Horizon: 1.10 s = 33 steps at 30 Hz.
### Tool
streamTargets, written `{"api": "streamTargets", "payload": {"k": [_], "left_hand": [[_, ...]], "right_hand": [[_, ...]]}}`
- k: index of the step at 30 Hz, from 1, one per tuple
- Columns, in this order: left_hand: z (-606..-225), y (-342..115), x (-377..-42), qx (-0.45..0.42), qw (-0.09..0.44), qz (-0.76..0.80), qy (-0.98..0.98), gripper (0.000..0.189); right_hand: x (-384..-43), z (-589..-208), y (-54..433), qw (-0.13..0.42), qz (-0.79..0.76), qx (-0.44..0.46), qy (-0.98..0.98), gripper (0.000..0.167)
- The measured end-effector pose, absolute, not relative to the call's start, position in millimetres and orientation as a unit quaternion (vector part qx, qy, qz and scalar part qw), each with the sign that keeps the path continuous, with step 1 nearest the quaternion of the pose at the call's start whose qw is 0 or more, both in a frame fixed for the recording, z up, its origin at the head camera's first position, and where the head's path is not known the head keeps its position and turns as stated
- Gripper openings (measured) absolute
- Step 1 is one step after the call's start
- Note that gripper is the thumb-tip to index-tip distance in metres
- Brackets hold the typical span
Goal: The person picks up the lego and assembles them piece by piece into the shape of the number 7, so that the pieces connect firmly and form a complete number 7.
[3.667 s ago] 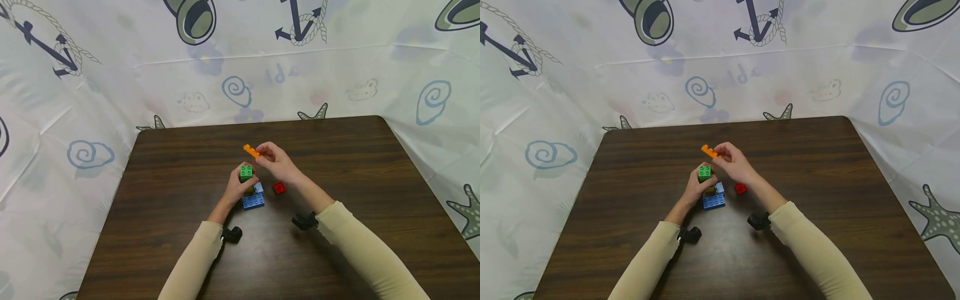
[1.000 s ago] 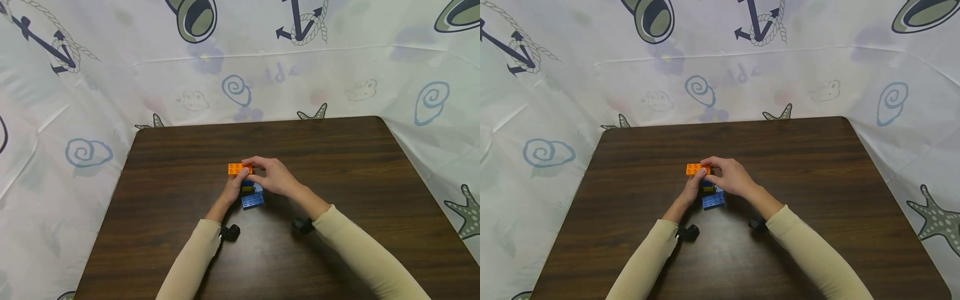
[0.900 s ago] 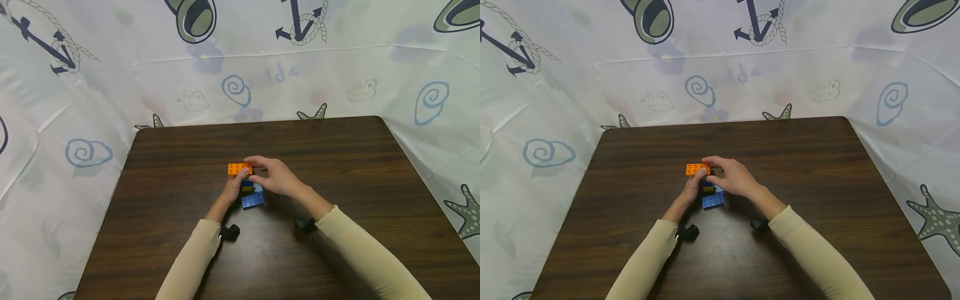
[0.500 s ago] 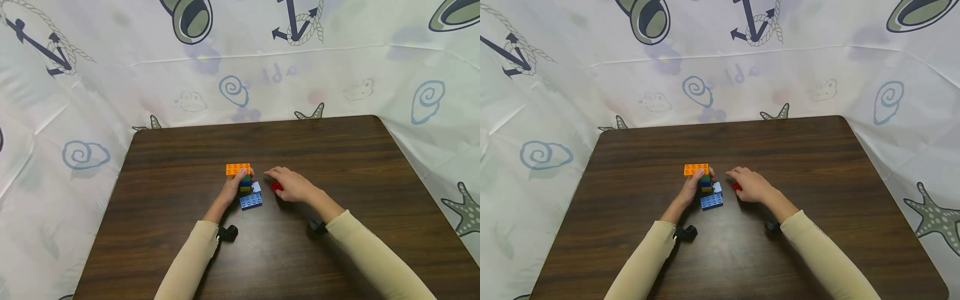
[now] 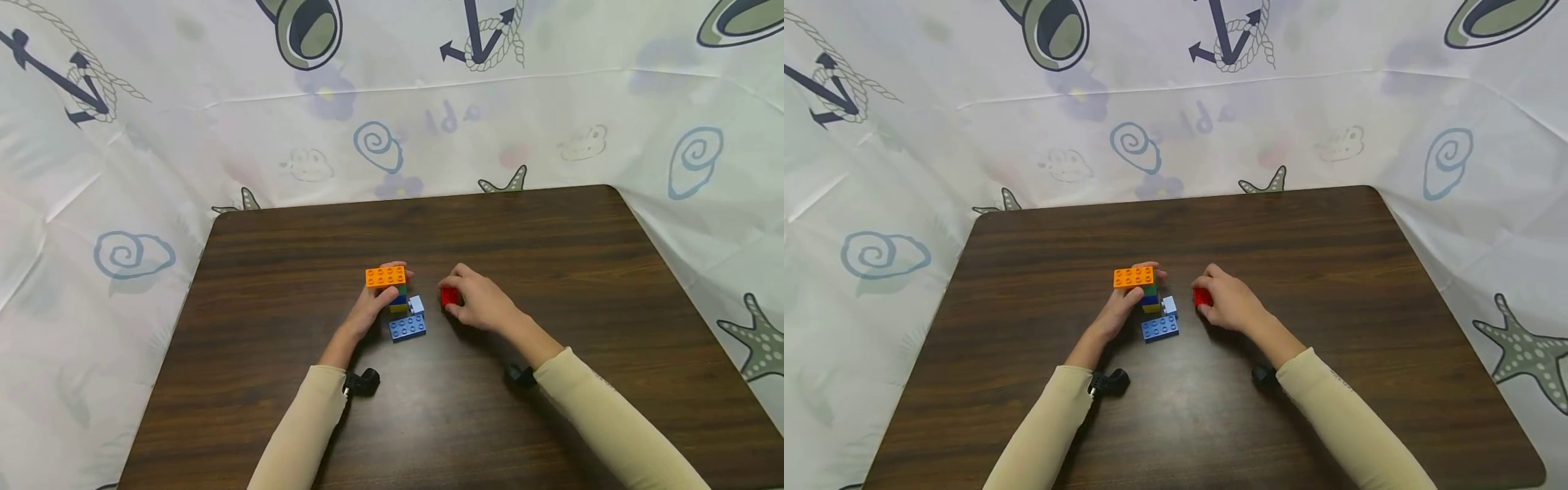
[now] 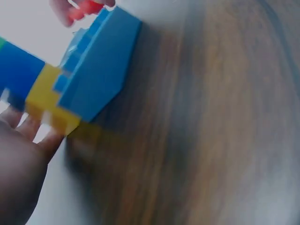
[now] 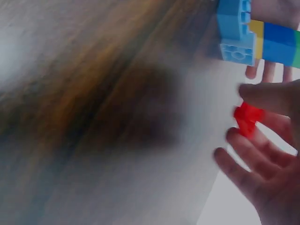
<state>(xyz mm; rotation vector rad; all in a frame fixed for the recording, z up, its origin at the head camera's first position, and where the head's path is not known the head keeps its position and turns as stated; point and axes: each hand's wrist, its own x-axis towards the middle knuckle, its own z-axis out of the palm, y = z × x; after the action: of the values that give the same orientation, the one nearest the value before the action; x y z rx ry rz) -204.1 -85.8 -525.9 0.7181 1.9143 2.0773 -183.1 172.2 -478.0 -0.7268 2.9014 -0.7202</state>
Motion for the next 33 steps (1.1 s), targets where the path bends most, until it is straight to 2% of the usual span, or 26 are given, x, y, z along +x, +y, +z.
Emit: {"api": "streamTargets", "payload": {"k": [3, 7, 10, 16, 20, 27, 33], "left_hand": [[-523, -98, -201, 0.233, 0.105, 0.712, 0.654, 0.076], [-513, -117, -191, 0.221, 0.072, 0.716, 0.658, 0.075], [-498, -127, -183, 0.217, 0.035, 0.705, 0.674, 0.072], [-450, -134, -166, 0.234, -0.010, 0.636, 0.735, 0.069], [-432, -132, -162, 0.265, -0.050, 0.583, 0.767, 0.064], [-426, -130, -162, 0.273, -0.116, 0.570, 0.767, 0.047], [-429, -134, -162, 0.262, -0.129, 0.578, 0.762, 0.038]], "right_hand": [[-184, -468, 167, -0.025, -0.321, -0.220, 0.921, 0.035], [-182, -451, 153, -0.090, -0.418, -0.217, 0.878, 0.031], [-179, -436, 137, -0.111, -0.455, -0.224, 0.855, 0.031], [-177, -422, 104, -0.107, -0.489, -0.290, 0.816, 0.034], [-180, -423, 90, -0.092, -0.506, -0.319, 0.796, 0.036], [-182, -429, 80, -0.052, -0.530, -0.321, 0.783, 0.037], [-183, -431, 79, -0.052, -0.513, -0.323, 0.794, 0.041]]}}
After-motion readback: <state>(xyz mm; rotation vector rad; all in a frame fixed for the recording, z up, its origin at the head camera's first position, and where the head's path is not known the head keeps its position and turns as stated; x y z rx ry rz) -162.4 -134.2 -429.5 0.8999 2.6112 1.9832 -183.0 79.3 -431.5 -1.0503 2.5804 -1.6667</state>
